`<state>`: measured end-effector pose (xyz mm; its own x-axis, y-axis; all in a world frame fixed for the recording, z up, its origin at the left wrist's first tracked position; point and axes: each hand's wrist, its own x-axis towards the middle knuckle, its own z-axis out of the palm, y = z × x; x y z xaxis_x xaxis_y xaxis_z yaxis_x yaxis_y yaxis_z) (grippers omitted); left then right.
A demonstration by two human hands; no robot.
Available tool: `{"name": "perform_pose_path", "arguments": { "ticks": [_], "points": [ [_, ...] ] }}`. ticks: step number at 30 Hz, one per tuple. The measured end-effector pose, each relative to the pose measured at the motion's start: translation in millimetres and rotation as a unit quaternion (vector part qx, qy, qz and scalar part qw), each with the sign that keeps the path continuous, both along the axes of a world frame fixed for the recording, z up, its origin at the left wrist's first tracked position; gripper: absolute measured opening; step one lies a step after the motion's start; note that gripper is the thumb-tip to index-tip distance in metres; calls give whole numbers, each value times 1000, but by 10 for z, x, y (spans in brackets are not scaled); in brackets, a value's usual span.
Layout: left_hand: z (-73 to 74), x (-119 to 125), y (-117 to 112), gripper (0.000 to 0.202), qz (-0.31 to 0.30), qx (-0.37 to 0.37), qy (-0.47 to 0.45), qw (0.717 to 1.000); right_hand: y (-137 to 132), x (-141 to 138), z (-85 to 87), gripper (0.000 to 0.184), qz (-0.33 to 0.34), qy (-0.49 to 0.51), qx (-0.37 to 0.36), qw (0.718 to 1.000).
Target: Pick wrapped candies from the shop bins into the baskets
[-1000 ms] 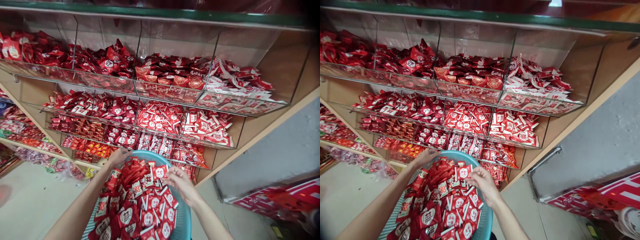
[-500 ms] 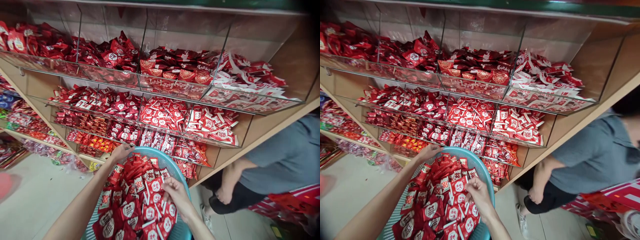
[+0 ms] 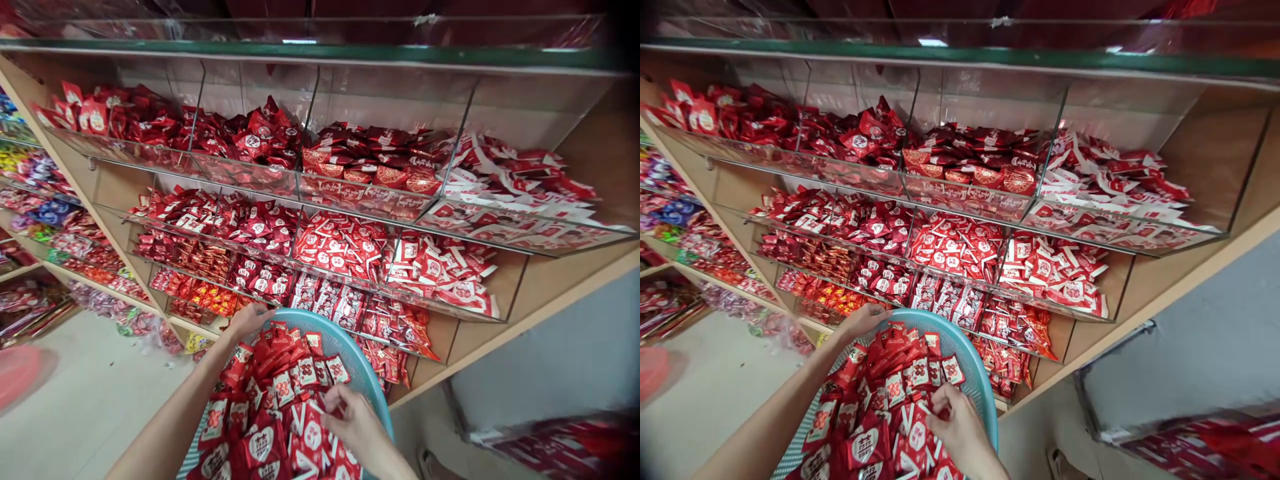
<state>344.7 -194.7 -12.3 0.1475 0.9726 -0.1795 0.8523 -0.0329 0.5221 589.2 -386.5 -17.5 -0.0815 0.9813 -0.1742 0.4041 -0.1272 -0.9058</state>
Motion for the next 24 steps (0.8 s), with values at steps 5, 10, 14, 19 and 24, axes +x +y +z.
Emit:
{"name": "perform_pose_path", "arguments": {
  "ticks": [5, 10, 14, 19, 24],
  "points": [
    [-42, -10, 19, 44, 9, 3, 4, 1000, 511, 218, 823, 16, -12, -155, 195, 968],
    [-92, -34, 25, 45, 7, 10, -15, 1000, 1379, 368, 1415, 19, -117, -345, 277, 889],
    [-112, -109, 8, 45, 13, 11, -27, 999, 1761, 262, 1471, 39, -161, -448, 195, 857],
    [-111, -187, -19, 44, 26, 15, -27, 999, 1855, 115, 1429, 41, -153, -451, 155, 865],
    [-106, -210, -39, 44, 30, 4, -30, 999, 1919, 144, 1327, 28, -176, -370, 198, 890]
  ]
}}
